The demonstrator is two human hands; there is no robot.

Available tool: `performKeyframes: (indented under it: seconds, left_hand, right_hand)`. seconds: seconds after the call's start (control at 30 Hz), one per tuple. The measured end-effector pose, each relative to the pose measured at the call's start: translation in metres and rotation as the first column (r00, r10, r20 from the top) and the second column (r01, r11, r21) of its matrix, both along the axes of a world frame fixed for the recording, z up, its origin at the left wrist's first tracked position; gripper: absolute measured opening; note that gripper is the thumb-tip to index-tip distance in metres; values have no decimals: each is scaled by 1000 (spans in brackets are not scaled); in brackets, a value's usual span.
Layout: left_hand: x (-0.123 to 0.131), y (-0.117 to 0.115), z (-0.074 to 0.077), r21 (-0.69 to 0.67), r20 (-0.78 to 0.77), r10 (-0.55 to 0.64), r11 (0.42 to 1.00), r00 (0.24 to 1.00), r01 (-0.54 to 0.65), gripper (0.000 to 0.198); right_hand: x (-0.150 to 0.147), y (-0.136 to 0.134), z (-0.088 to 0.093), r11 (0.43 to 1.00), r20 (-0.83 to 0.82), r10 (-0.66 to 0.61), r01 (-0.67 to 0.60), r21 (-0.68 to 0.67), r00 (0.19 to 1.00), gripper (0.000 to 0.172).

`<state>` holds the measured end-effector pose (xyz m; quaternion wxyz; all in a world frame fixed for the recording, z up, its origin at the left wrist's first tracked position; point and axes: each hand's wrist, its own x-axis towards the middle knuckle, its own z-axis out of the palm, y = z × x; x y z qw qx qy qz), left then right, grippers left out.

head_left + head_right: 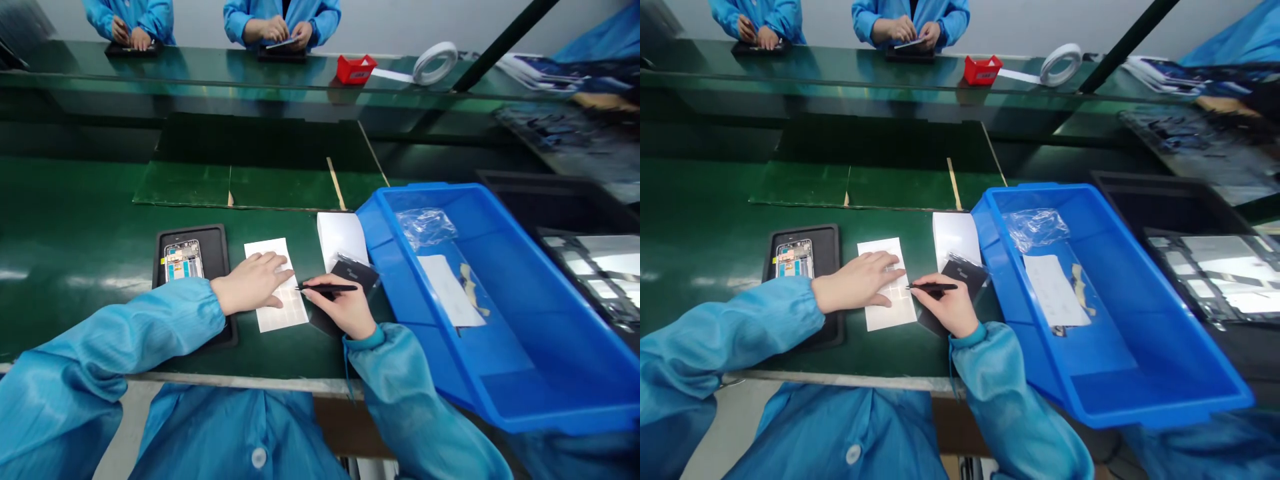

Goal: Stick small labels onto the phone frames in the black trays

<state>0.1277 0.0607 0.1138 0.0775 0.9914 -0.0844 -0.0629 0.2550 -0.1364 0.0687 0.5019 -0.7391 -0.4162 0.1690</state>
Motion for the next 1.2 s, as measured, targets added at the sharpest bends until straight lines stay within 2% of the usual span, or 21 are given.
performKeyframes:
  seconds: [0.4, 1.2]
  left_hand:
    - [-2, 0, -5, -29, 14, 10, 1000, 1000, -10, 68]
    - [-2, 1, -5, -57, 31, 14, 998, 999, -12, 68]
  right_hand:
    - [0, -1, -2, 1000, 13, -17, 17, -4, 1000, 16]
    - [0, -2, -3, 999, 28, -33, 34, -18, 999, 15]
